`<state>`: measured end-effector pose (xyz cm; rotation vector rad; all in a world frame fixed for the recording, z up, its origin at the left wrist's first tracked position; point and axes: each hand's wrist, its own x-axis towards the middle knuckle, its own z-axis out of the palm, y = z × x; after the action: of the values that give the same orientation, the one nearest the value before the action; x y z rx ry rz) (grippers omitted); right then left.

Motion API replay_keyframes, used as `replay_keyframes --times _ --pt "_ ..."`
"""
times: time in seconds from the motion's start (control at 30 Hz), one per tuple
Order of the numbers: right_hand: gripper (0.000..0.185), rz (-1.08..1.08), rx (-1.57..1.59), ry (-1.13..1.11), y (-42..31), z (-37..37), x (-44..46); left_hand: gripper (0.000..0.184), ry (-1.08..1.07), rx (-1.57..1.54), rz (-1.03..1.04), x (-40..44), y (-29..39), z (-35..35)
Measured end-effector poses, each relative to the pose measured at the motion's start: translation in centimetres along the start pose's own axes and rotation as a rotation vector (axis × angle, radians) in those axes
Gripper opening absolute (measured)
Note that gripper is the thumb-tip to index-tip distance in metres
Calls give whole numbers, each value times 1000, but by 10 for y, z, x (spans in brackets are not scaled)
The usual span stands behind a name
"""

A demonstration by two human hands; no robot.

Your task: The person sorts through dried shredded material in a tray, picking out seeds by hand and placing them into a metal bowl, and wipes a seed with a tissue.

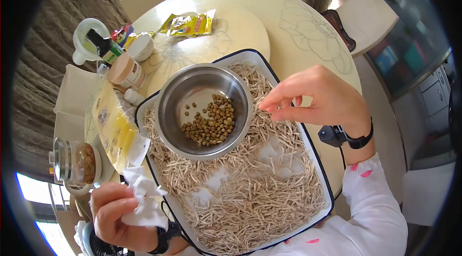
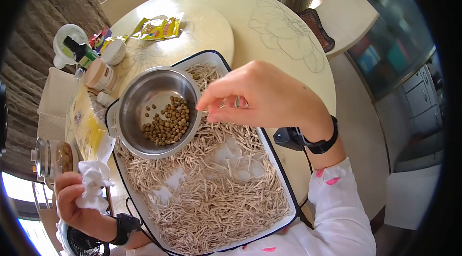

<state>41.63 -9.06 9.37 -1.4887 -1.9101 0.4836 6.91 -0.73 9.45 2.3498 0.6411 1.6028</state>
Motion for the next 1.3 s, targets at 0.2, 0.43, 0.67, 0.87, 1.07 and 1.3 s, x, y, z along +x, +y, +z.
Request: replay_keyframes --times 0.2,0.43,0.67,0.87,1.07,1.3 --pt "5 0 -583 -282 20 5 -10 23 -49 -131 -62 -6 -32 -30" --pt "7 101 -783 -446 30 27 -5 18 -9 102 -82 -19 -45 -79" --pt "14 -12 -431 -611 22 38 1 18 249 151 -252 -28 -51 -110" --pt "8 -89 -521 -360 27 27 -9 22 306 373 239 11 -29 -44" --pt "5 -47 -585 -736 10 30 1 22 310 376 154 4 -32 -56" --pt "3 -255 -393 -267 24 44 -8 29 293 344 117 2 -29 -49"
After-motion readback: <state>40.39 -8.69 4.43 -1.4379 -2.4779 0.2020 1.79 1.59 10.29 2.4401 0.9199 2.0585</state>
